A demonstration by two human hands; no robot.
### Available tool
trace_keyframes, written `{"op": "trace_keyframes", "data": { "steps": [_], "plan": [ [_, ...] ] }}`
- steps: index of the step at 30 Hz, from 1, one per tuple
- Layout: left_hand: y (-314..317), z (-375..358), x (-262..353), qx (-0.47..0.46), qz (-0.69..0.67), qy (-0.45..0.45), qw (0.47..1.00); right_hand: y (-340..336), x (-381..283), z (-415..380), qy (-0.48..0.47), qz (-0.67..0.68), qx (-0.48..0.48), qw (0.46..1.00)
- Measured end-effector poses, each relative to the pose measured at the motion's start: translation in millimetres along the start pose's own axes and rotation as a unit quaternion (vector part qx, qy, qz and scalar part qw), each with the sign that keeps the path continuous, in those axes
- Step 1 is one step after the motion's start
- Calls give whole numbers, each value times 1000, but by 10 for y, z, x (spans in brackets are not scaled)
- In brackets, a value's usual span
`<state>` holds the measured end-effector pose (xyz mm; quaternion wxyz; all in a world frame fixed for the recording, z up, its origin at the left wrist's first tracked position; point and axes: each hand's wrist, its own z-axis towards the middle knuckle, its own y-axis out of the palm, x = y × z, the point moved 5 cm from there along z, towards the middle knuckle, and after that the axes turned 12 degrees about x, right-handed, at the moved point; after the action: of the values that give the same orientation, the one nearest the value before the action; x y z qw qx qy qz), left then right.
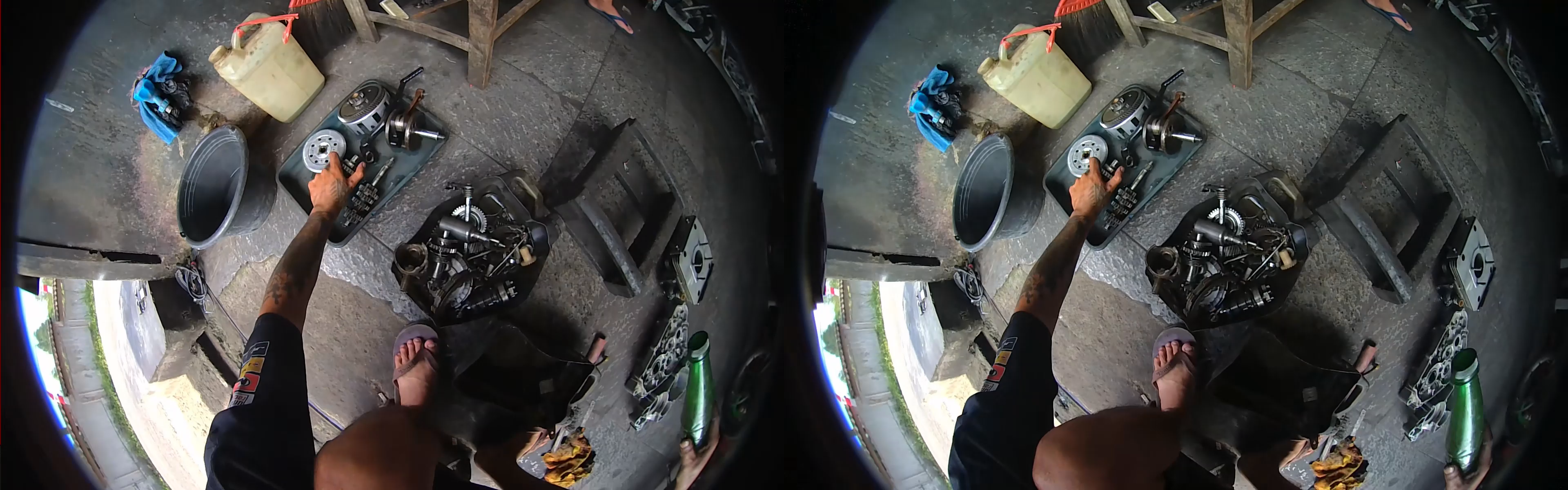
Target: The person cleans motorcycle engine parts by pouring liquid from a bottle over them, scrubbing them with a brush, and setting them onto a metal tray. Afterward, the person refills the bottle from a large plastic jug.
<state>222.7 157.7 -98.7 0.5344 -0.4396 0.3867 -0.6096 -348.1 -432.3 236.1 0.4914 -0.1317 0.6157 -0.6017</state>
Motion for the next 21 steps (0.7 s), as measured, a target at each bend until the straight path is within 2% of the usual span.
{"op": "trace_keyframes", "data": {
  "steps": [1,3,5,6,7,9,10,11,13,14,15,16,18,19,21],
  "plan": [
    [34,-29,0,9,1,2,1000,-186,556,-135,-11,-21,65,998],
    [75,-81,8,17,-2,12,1000,-374,1056,-175,8,-26,45,999],
    [26,-88,29,33,20,17,999,-522,1312,-240,8,132,228,965],
    [23,-104,39,29,12,11,999,-574,1402,-289,5,212,319,924],
    [4,-108,61,30,11,11,999,-574,1466,-298,5,212,320,923],
    [-79,-81,100,-18,7,-36,999,-518,1560,-285,62,303,339,889],
    [-129,-107,126,-44,2,-64,997,-514,1567,-293,63,304,342,887],
    [-196,-152,186,-41,2,-61,997,-461,1511,-275,51,269,298,914],
    [-456,-252,355,79,3,-21,997,-357,1406,-268,39,221,234,946],
    [-604,-339,528,70,-59,-11,996,-309,1362,-266,38,210,214,953],
    [-649,-473,701,58,-162,40,984,-260,1319,-264,36,197,194,960],
    [-831,-643,1009,-48,-194,64,978,-173,1255,-256,14,216,161,963],
    [-965,-1058,1464,-110,-136,191,966,-82,1139,-257,7,219,146,965],
    [-985,-1126,1592,-105,-135,195,966,-37,1074,-272,7,220,145,965],
    [-818,-1267,1773,-217,-5,221,951,36,847,-330,10,209,150,966]
  ]
}}
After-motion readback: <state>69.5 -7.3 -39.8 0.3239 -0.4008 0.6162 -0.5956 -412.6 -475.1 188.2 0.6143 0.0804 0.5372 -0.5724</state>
